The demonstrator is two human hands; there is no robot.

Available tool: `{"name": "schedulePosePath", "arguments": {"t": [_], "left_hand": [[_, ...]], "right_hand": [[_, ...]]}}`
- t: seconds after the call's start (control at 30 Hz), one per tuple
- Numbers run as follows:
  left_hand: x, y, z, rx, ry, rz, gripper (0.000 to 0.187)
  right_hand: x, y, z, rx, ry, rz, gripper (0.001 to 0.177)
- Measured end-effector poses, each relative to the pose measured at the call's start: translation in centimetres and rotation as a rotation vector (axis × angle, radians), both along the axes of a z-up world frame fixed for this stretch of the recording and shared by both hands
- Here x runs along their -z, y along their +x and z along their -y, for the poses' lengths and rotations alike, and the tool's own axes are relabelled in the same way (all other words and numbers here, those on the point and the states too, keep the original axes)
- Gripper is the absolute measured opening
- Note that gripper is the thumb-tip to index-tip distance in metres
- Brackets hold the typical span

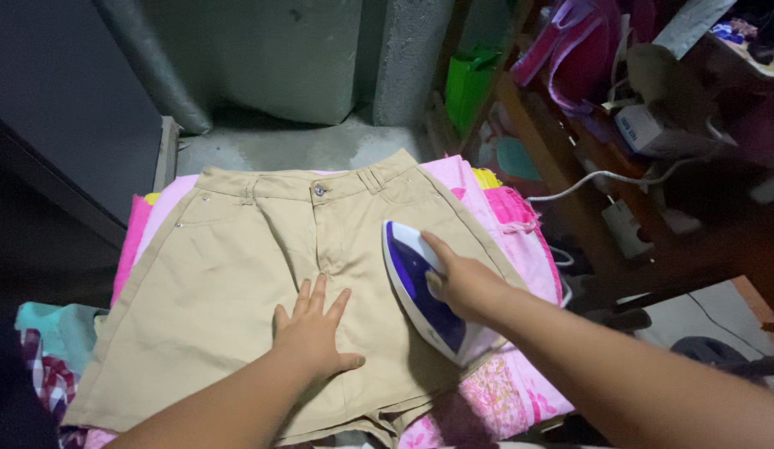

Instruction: The person irons a pink patterned cloth on an ironing board, then places a pair of beige shorts on top and irons them. The person smooths the fabric with one hand while moving the iron with the other, and flips the shorts to iron the other side.

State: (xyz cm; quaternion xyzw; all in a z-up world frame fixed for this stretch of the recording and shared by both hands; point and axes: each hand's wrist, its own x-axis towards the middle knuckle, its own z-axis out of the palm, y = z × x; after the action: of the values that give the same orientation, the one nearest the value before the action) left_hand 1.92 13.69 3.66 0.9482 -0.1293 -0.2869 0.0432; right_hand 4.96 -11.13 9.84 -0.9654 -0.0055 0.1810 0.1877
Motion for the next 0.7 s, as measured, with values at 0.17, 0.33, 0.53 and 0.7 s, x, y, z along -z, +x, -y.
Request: {"name": "schedulePosePath", "arguments": {"t": [0.17, 0.33, 0.53, 0.7], "left_hand": [[-0.2, 0.3, -0.1, 0.005, -0.014, -0.010, 0.121], [-0.3, 0.6, -0.8, 0.009, -0.030, -0.040, 0.123], [0.0, 0.8, -1.7, 0.036, -0.055, -0.022, 0.129], [0.3, 0.9, -1.7, 0.036, -0.045, -0.022, 0.134]], "right_hand": [[0.1, 3.7, -2.2, 0.039, -0.004, 0.012, 0.071], [-0.2, 1.7, -2.6, 0.014, -0.020, -0.016, 0.075], [-0.9, -2.7, -2.5, 0.017, -0.016, -0.068, 0.073], [-0.5, -0.1, -4.2, 0.048, -0.032, -0.025, 0.075]]}}
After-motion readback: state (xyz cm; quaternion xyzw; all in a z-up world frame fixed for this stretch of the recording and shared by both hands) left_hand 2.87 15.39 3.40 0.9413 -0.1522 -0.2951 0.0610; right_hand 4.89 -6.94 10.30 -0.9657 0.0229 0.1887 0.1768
